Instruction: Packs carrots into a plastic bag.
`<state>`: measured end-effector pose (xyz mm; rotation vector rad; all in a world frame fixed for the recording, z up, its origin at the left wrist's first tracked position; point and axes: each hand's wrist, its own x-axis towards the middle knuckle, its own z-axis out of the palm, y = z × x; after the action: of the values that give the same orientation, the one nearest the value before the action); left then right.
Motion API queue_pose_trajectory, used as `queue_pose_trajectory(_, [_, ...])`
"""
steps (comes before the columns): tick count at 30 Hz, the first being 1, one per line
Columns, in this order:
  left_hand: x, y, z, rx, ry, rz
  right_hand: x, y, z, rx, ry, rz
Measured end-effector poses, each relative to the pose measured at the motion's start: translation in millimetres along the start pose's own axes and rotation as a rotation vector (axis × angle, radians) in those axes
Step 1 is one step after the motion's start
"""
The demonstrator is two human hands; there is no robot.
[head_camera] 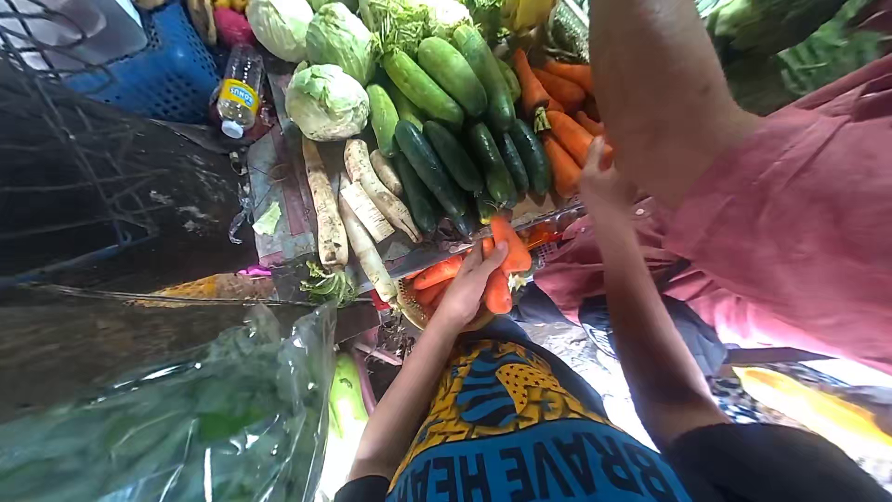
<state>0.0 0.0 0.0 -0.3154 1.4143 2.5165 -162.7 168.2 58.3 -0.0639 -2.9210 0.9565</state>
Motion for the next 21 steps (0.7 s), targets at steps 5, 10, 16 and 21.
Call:
queue_pose_trajectory(5, [8.2, 23.8, 19.1, 0.113, 0.123, 0.031, -86.4, 7.9, 14.9, 0.487, -0.406, -0.276])
queue_pose_trajectory(10, [9.6, 28.1, 14.9, 0.020, 0.196, 0.015, -108.8, 4.9, 23.8, 0.653, -0.391, -0.165])
queue_pose_trajectory(16, [9.5, 32.2, 21.3, -0.360, 0.352, 0.115, -118.2, -9.3, 4.9, 0.596, -0.407, -0.243])
queue_pose_trajectory(21, [16.9, 32.4, 27.7, -0.314, 0.357, 0.090, -123.1, -14.0, 11.0, 0.182, -0.307, -0.465])
